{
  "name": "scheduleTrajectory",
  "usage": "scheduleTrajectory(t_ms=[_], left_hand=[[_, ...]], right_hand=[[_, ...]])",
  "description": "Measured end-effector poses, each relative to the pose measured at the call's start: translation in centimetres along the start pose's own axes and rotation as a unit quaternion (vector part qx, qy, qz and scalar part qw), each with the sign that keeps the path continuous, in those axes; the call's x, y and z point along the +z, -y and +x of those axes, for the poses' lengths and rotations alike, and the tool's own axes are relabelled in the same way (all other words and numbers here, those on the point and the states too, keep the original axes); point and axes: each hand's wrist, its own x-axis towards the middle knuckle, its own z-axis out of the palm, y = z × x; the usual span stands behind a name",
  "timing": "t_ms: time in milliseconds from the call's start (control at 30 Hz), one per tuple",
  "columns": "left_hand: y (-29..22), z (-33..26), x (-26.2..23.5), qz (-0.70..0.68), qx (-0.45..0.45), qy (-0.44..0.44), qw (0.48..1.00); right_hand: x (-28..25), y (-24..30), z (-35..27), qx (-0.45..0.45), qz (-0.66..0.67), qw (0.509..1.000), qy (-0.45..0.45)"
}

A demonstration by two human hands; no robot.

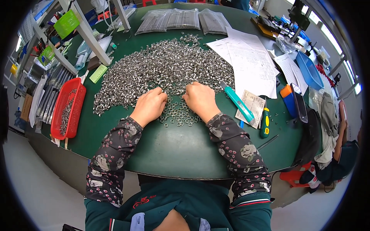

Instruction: Sorting and inspecting a large quantity of small metal hardware components on an industrial workbench.

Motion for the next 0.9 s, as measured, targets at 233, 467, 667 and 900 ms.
scheduleTrajectory(t_ms=[233,467,667,900], left_hand=[[-0.5,1.9,-0.7,-0.117,-0.048,0.016,0.992],[-0.5,3.3,2.0,-0.105,0.036,0.003,0.994],[0.0,3.4,1.8,-0.100,0.047,0.002,0.994],[-0.2,3.2,1.7,-0.116,0.046,0.019,0.992]], right_hand=[[0.5,-0.1,0.4,0.027,-0.038,0.999,0.004],[0.6,0.5,0.2,-0.010,-0.068,0.998,-0.014],[0.8,-0.1,0.2,-0.080,-0.083,0.992,-0.052],[0.7,-1.3,0.4,-0.074,-0.031,0.997,-0.024]])
